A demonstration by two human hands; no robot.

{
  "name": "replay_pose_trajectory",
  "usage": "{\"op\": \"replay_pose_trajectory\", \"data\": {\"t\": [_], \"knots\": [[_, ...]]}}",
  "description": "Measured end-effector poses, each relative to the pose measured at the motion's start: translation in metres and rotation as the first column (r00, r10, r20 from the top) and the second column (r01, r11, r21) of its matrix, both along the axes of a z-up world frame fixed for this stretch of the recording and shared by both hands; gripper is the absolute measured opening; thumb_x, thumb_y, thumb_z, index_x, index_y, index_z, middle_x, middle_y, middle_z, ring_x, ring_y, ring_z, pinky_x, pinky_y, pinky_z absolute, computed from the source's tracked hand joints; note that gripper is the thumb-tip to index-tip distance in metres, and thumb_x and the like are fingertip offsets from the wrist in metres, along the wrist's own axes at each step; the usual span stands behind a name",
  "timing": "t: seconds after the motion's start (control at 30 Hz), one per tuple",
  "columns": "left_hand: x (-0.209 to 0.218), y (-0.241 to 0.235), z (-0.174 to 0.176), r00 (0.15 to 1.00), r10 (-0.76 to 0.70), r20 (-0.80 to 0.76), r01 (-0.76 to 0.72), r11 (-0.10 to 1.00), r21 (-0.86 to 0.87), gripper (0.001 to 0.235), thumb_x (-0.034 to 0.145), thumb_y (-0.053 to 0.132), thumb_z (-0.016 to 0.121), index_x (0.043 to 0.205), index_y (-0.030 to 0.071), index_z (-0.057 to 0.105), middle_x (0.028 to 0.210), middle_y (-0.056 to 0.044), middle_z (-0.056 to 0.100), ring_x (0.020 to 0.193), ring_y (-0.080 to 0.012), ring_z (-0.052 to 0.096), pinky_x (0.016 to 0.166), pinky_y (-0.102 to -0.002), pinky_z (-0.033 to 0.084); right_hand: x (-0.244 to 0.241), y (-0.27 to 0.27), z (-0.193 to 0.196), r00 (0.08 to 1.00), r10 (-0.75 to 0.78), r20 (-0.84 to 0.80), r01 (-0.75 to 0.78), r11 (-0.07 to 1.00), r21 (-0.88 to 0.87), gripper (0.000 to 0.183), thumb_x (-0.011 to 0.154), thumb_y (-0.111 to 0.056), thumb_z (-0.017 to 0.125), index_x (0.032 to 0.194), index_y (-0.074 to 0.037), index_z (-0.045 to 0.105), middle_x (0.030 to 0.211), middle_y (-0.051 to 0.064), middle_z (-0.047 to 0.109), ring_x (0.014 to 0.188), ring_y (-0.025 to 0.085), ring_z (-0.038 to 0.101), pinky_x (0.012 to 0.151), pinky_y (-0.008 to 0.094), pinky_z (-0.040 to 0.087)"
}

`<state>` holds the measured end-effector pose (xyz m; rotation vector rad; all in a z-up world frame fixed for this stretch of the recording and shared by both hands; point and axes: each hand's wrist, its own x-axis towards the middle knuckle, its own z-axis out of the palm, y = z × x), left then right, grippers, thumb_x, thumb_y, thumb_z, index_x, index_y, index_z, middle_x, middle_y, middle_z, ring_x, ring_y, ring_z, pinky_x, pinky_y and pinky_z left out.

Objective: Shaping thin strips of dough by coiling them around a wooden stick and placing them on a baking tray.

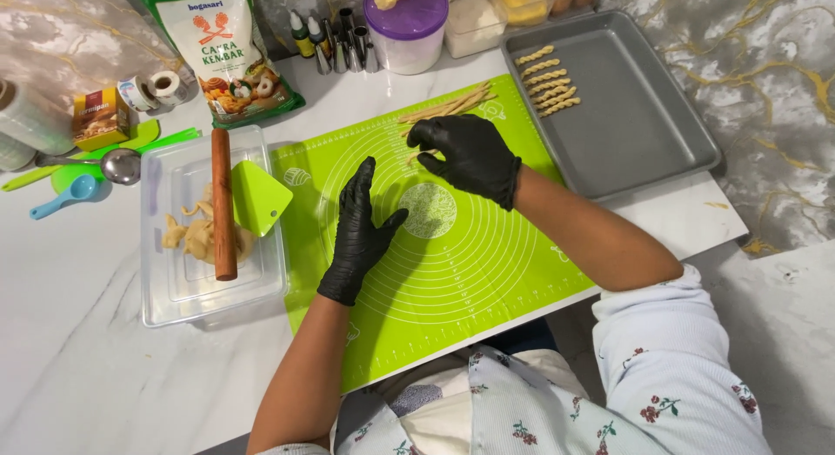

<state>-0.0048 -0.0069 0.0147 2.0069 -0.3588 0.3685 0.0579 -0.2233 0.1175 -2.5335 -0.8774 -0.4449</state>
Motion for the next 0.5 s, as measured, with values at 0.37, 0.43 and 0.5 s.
{"op": "replay_pose_trajectory", "data": {"t": [0.37,0.43,0.5], "knots": [[-0.017,0.025,0.021,0.872,-0.253,-0.42,0.298,0.953,0.044,0.02,0.102,0.018,0.062,0.12,0.021,0.069,0.08,-0.004,0.077,0.076,-0.0214,0.072,0.08,-0.037,0.055,-0.05,-0.034,0.0,0.987,0.047,-0.153,-0.046,0.999,0.011,0.011,0.096,-0.024,0.071,0.104,-0.018,0.067,0.09,0.005,0.071,0.092,0.03,0.071,0.081,0.043,0.054],[-0.026,0.021,0.029,0.894,-0.147,-0.424,0.281,0.919,0.275,0.026,0.104,0.022,0.06,0.129,0.027,0.062,0.083,-0.003,0.077,0.081,-0.0259,0.074,0.082,-0.041,0.054,-0.051,-0.045,-0.029,0.976,0.013,-0.219,-0.011,1.0,0.012,0.012,0.094,-0.025,0.073,0.103,-0.019,0.068,0.09,0.004,0.072,0.093,0.03,0.071,0.08,0.043,0.055],[-0.035,0.011,0.023,0.98,-0.13,-0.15,0.192,0.804,0.563,0.025,0.101,0.026,0.062,0.125,0.026,0.056,0.082,0.001,0.076,0.082,-0.0239,0.075,0.077,-0.04,0.059,-0.057,-0.056,-0.055,0.937,0.006,-0.349,0.005,0.999,0.032,0.009,0.095,-0.026,0.069,0.102,-0.02,0.072,0.097,0.0,0.074,0.095,0.025,0.072,0.082,0.04,0.056]]}}
